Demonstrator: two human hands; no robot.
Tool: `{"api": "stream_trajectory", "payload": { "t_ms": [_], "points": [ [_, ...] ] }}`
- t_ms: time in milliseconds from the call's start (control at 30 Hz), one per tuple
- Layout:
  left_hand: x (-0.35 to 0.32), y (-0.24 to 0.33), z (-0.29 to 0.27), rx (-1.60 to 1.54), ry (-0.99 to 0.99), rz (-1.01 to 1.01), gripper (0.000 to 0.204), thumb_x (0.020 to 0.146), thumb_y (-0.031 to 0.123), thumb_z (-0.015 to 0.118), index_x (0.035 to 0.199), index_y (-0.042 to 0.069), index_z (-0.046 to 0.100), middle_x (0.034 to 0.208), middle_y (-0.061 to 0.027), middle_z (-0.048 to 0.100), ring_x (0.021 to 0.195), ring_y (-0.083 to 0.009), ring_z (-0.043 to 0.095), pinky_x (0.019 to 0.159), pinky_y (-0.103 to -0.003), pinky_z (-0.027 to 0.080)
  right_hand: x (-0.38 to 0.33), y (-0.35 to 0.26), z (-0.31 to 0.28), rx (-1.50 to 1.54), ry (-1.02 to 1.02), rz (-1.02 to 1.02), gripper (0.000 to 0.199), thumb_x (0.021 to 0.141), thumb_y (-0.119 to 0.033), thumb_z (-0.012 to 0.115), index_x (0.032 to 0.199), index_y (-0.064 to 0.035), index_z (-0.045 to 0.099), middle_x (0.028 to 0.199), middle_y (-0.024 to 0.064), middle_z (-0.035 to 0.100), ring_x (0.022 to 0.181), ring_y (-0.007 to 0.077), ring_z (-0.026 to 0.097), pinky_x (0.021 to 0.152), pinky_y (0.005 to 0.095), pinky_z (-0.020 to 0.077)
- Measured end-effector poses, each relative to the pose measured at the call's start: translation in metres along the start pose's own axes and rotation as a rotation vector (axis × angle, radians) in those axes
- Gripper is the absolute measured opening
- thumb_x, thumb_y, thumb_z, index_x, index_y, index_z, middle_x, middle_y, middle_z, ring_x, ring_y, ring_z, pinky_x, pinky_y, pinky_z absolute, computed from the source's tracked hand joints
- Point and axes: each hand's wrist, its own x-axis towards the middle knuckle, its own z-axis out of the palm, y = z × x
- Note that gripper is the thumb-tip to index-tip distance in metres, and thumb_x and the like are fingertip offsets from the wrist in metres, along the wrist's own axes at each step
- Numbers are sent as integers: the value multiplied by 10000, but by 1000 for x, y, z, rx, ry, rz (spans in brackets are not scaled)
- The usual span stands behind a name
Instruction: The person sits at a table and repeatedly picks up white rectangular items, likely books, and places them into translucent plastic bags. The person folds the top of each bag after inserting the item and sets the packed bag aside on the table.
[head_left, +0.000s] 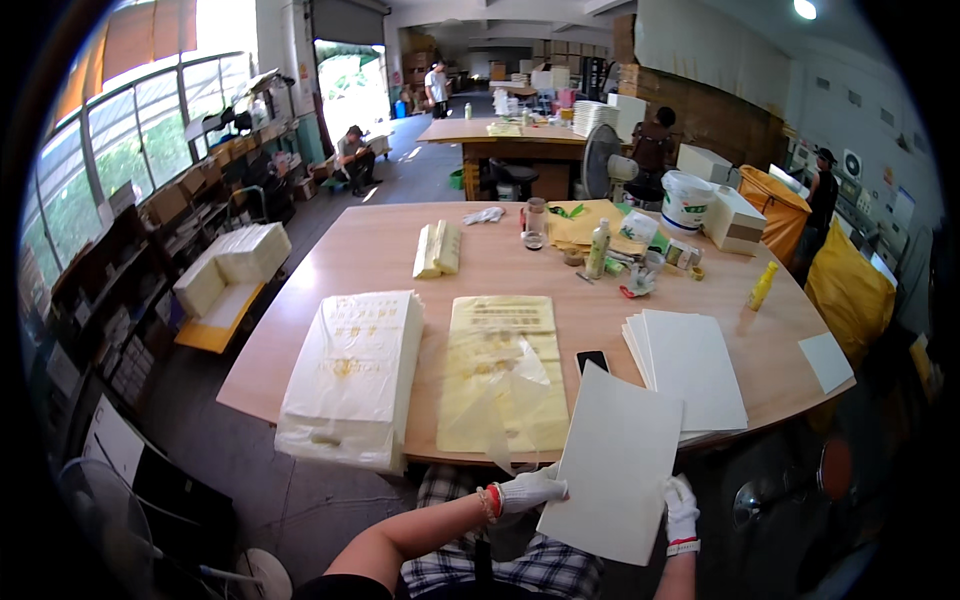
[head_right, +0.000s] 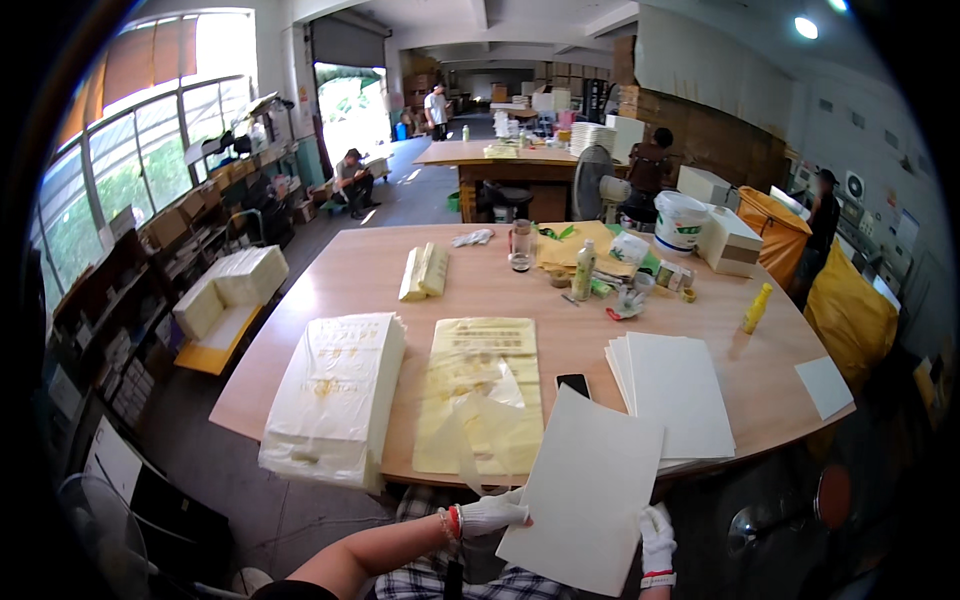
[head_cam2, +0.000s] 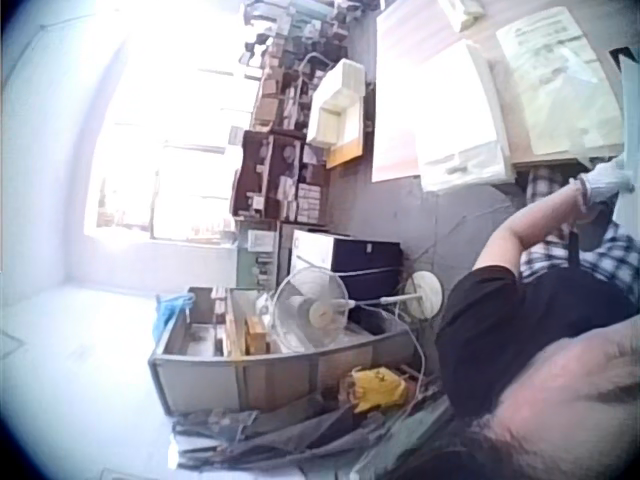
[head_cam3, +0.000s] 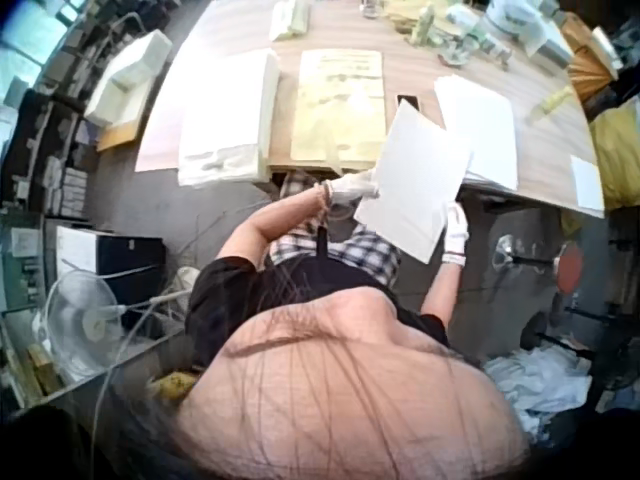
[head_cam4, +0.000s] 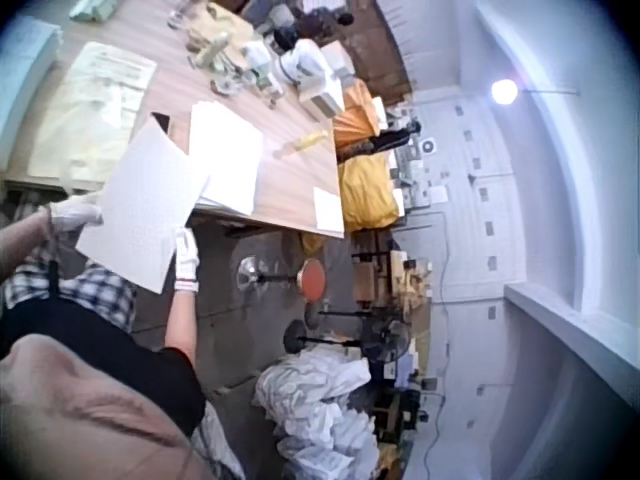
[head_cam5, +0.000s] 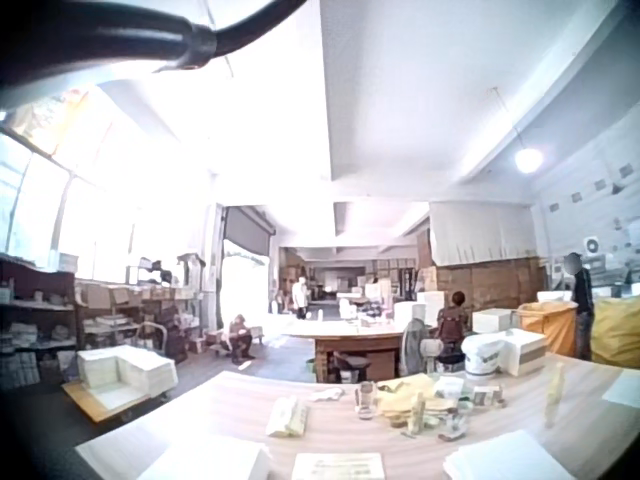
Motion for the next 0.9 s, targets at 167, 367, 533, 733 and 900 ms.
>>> {"api": "stream_trajectory", "payload": {
  "t_ms": [167, 367, 533, 733, 900],
  "points": [
    [-16, -10, 50, 898, 463, 159, 736, 715, 226, 561, 1335, -44, 268, 1334, -260, 330, 1145, -420, 428, 972, -500, 314, -19, 9, 113, 621, -134, 144, 478, 917, -312, 447, 1274, 2, 411, 1200, 128, 521, 1075, 250, 512, 897, 371, 440],
    [-36, -9, 30, 1136, 476, 578, 666, 643, 207, 638, 1228, -28, 422, 1292, -326, 341, 1182, -468, 359, 954, -546, 314, -25, -15, 156, 370, 29, -104, 446, 865, -250, 583, 1171, 53, 466, 1044, 110, 585, 905, 180, 570, 772, 315, 490],
    [-23, 62, -68, 1346, 1291, 440, 568, 709, 165, 676, 1228, 44, 480, 1229, -197, 484, 975, -323, 556, 777, -355, 467, -27, -49, 126, -23, 98, -324, 276, 833, -164, 572, 1036, 18, 533, 890, 86, 597, 764, 180, 575, 685, 310, 486],
    [-7, 50, -154, -160, 500, 347, 399, 844, 123, 587, 1225, 40, 500, 888, -36, 628, 820, -92, 569, 706, -224, 459, -26, -64, 114, -787, -153, -645, 210, 664, -79, 624, 873, -86, 644, 933, 156, 628, 804, 359, 601, 715, 401, 499],
    [16, 7, -17, 996, 518, 614, 340, 772, 156, 564, 1105, 91, 565, 917, -146, 609, 842, -302, 601, 748, -423, 481, 6, -40, 141, -899, -382, -451, 294, 715, -188, 650, 986, -86, 600, 931, 145, 626, 823, 315, 616, 691, 410, 495]
  ]
}}
